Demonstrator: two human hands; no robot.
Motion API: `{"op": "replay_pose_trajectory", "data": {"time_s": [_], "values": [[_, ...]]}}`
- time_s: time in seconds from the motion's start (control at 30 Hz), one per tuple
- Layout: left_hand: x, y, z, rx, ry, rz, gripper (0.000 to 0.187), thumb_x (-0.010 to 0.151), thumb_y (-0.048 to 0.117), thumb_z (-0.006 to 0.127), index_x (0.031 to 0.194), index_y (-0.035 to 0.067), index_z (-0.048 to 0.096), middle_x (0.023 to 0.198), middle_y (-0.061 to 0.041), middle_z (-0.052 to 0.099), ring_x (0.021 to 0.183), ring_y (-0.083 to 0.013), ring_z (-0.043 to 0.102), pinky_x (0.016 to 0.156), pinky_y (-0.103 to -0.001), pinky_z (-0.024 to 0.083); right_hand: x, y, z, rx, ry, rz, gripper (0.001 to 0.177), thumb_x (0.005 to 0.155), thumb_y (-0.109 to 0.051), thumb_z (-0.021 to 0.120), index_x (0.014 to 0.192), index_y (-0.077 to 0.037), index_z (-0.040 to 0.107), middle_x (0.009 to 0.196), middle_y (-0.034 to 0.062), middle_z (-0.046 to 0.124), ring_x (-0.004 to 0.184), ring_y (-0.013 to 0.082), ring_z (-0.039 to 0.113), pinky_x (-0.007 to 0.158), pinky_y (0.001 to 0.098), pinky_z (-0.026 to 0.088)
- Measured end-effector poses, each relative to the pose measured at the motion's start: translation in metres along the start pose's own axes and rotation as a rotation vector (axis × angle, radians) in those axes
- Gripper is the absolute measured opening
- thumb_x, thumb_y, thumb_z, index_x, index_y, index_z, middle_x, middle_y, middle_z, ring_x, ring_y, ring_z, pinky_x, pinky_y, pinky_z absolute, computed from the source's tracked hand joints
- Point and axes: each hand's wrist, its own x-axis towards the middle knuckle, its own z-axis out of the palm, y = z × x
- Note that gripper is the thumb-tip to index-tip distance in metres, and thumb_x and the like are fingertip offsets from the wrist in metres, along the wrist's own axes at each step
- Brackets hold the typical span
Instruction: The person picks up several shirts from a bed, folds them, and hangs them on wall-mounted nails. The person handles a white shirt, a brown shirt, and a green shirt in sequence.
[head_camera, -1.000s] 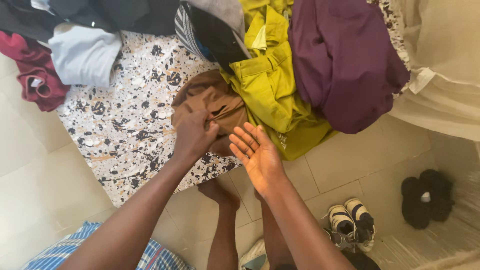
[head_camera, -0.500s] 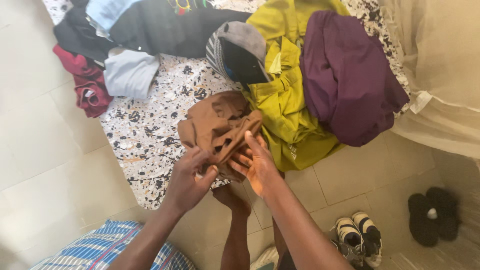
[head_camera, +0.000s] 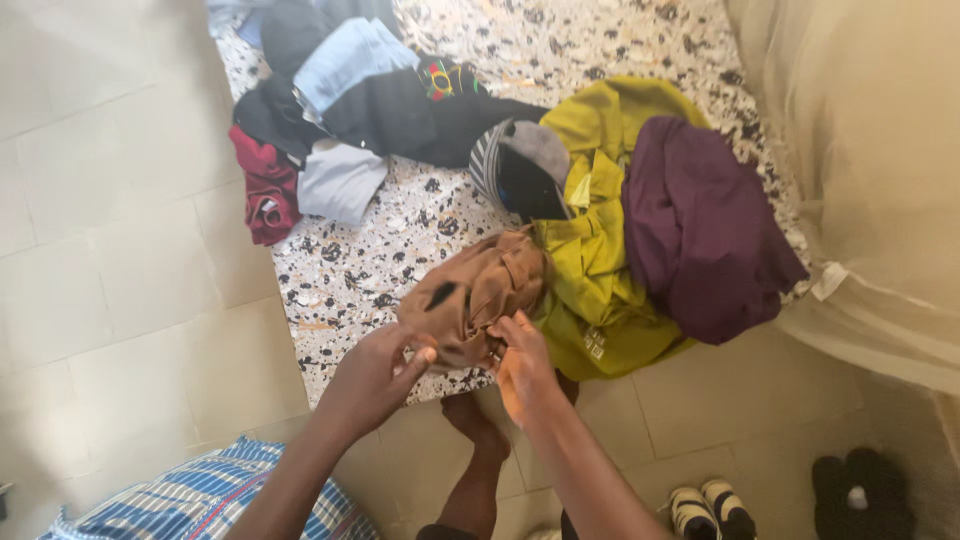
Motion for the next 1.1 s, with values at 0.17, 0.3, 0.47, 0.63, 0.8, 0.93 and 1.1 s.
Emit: {"op": "replay_pose_trajectory", "data": {"time_s": [0.17, 0.3, 0.47, 0.63, 0.8, 0.93, 1.1], "values": [[0.001, 0.033, -0.028, -0.191, 0.249, 0.105, 0.042, 0.096, 0.035, 0.061, 0.126, 0.007, 0.065, 0.120, -0.014, 0.069, 0.097, -0.0233, 0.071, 0.076, -0.036, 0.058, -0.041, -0.032, 0.048, -0.202, -0.050, -0.071, 0.009, 0.092, -0.016, 0.063, 0.102, -0.015, 0.063, 0.086, -0.0045, 0.066, 0.075, 0.0075, 0.060, 0.070, 0.0279, 0.050], [0.005, 0.062, -0.046, -0.350, 0.294, 0.225, 0.047, 0.101, 0.038, 0.059, 0.133, 0.003, 0.061, 0.125, -0.016, 0.068, 0.106, -0.0240, 0.071, 0.087, -0.036, 0.057, -0.076, -0.062, 0.084, -0.278, -0.232, -0.165, 0.006, 0.093, -0.014, 0.066, 0.097, -0.010, 0.070, 0.078, -0.0046, 0.064, 0.064, 0.0051, 0.052, 0.063, 0.0247, 0.042], [0.000, 0.101, -0.072, -0.181, 0.362, 0.160, 0.044, 0.094, 0.047, 0.070, 0.106, 0.004, 0.071, 0.096, -0.012, 0.076, 0.088, -0.0216, 0.073, 0.082, -0.036, 0.055, -0.121, -0.091, 0.122, -0.450, -0.323, -0.215, 0.011, 0.093, -0.012, 0.069, 0.100, -0.004, 0.072, 0.076, -0.0022, 0.056, 0.062, 0.0048, 0.045, 0.058, 0.0258, 0.034], [-0.024, 0.131, -0.112, -0.426, 0.358, 0.329, 0.035, 0.094, 0.039, 0.074, 0.104, 0.005, 0.070, 0.095, -0.006, 0.074, 0.087, -0.0143, 0.067, 0.078, -0.032, 0.054, -0.166, -0.120, 0.151, -0.579, -0.274, -0.331, 0.036, 0.087, -0.012, 0.065, 0.123, -0.008, 0.066, 0.106, 0.0023, 0.071, 0.092, 0.0084, 0.066, 0.082, 0.0267, 0.054], [-0.049, 0.157, -0.146, -0.407, 0.367, 0.492, 0.029, 0.093, 0.032, 0.077, 0.105, 0.005, 0.074, 0.108, -0.006, 0.071, 0.095, -0.0141, 0.067, 0.080, -0.032, 0.053, -0.195, -0.162, 0.173, -0.554, -0.276, -0.464, 0.045, 0.093, -0.012, 0.066, 0.137, -0.001, 0.061, 0.131, 0.0155, 0.064, 0.109, 0.0181, 0.063, 0.092, 0.0333, 0.057], [-0.066, 0.174, -0.167, -0.387, 0.428, 0.565, 0.034, 0.094, 0.036, 0.075, 0.109, 0.006, 0.076, 0.111, -0.006, 0.069, 0.100, -0.0133, 0.067, 0.084, -0.032, 0.057, -0.215, -0.195, 0.195, -0.645, -0.366, -0.581, 0.051, 0.090, -0.013, 0.066, 0.141, -0.006, 0.057, 0.139, 0.0137, 0.061, 0.115, 0.0177, 0.063, 0.091, 0.0335, 0.057], [-0.083, 0.200, -0.194, -0.367, 0.435, 0.517, 0.031, 0.098, 0.035, 0.069, 0.110, 0.007, 0.075, 0.101, -0.004, 0.072, 0.092, -0.0130, 0.065, 0.083, -0.030, 0.053, -0.246, -0.222, 0.230, -0.772, -0.468, -0.701, 0.053, 0.091, -0.014, 0.068, 0.142, -0.010, 0.057, 0.133, 0.0143, 0.065, 0.117, 0.0188, 0.068, 0.096, 0.0343, 0.058]]}}
